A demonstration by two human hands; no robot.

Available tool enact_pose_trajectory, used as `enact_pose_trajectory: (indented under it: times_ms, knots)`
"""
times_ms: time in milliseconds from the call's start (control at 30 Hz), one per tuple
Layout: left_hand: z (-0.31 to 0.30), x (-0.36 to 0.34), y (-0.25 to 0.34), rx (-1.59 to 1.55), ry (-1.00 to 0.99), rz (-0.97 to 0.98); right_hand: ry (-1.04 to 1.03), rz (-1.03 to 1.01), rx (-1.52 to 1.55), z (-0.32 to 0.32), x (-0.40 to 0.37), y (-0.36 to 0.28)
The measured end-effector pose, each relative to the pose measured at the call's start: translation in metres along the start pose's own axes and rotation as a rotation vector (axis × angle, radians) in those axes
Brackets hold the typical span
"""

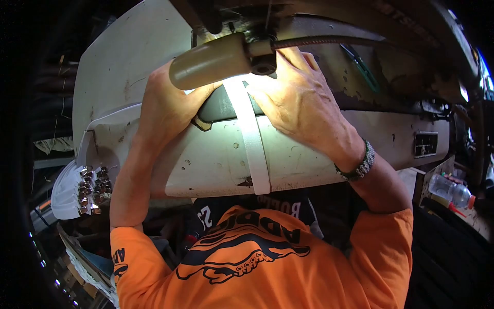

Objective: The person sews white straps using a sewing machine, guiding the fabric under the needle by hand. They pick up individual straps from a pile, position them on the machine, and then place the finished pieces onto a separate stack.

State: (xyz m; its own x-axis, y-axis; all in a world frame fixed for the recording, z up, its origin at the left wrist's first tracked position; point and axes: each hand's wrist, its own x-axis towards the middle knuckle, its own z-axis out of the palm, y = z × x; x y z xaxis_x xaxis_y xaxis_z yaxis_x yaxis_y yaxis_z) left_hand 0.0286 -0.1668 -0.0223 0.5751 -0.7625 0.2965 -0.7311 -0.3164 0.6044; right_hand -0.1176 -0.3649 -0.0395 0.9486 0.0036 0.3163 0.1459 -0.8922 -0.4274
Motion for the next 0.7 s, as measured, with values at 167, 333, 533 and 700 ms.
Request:
enact_pose_trajectory:
  times_ms: [167,333,533,700]
  knots:
    - [-0.002,0.001,-0.001,0.056,-0.035,-0.013,-0.032,0.020,-0.040,-0.004,0.002,-0.005]
    - [0.000,0.003,-0.010,0.086,0.006,0.056,-0.037,0.039,-0.011,-0.005,0.003,-0.008]
    - [-0.001,0.003,-0.004,0.119,0.009,0.040,-0.072,0.101,0.026,-0.006,0.002,-0.009]
    - [0.008,-0.006,0.002,0.088,0.049,0.042,0.004,0.040,0.006,-0.002,0.003,-0.003]
